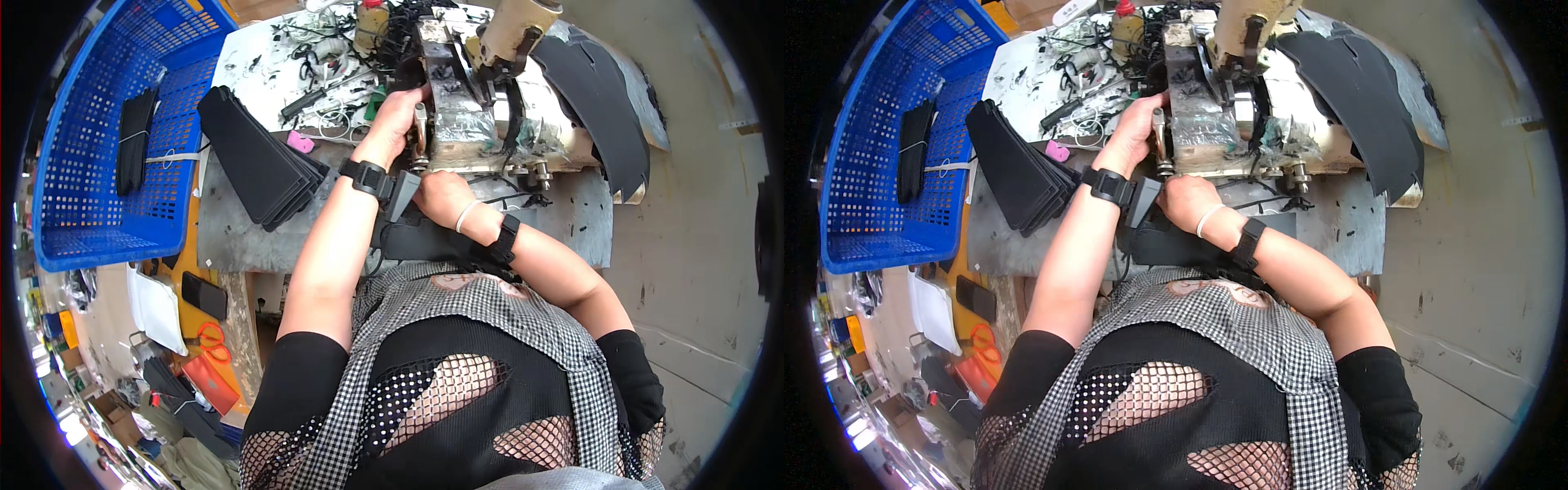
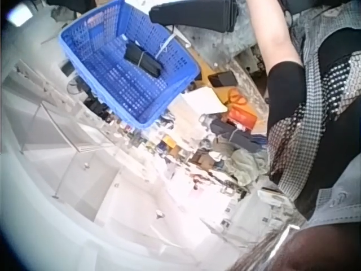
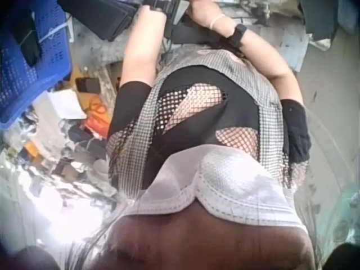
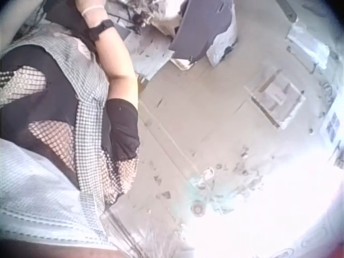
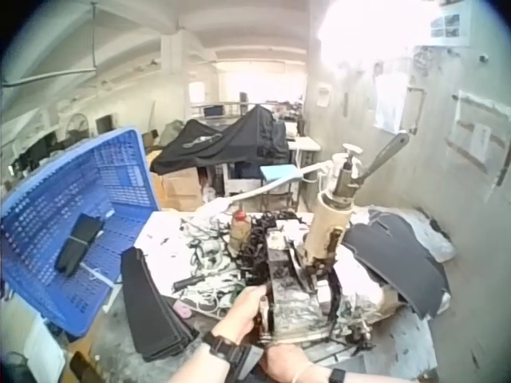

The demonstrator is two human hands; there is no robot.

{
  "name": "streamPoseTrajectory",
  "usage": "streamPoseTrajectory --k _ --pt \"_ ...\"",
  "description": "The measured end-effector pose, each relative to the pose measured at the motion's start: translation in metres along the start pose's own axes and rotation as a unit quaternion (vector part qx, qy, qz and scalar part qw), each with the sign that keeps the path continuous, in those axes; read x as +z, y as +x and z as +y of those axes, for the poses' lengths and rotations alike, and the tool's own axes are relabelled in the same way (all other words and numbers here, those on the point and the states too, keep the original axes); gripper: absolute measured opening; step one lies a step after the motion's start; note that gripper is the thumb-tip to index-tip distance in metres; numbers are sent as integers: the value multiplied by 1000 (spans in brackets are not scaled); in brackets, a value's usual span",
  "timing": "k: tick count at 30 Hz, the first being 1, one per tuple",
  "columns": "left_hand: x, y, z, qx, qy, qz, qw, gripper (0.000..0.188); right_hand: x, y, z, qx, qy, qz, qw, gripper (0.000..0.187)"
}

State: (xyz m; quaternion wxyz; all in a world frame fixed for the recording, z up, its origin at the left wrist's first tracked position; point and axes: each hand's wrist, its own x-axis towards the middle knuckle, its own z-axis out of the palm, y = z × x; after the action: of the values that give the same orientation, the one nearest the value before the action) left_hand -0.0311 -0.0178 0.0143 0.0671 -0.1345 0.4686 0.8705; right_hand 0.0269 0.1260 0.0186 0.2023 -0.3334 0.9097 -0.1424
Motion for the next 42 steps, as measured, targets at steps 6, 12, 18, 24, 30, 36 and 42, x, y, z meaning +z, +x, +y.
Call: streamPoseTrajectory --k 6,12,18,24,30,36,42 --pt "8 -7 1 -3 -4 6 1000 27 3 -4 1 3 8 6 1000 28" --pt "8 -5 -4 -21 -27 12 999 30 1 -4 3 0 11 -15 1000 27" --pt "-1 0 -2 -9 -8 -9 1000 31 -10 0 -2 -2 11 -33 999 27" --pt "3 -1 0 -3 -21 -12 1000 31 -1 2 2 23 17 -17 999 26" --pt "-3 -5 -7 43 -39 0 998 32 2 3 -1 1 0 -10 1000 25" --pt "-4 -21 -33 126 227 129 957 35 4 -1 5 19 -12 10 1000 44" --pt "-22 -55 -49 248 266 153 919 31 -8 -11 2 -8 -22 -3 1000 41"
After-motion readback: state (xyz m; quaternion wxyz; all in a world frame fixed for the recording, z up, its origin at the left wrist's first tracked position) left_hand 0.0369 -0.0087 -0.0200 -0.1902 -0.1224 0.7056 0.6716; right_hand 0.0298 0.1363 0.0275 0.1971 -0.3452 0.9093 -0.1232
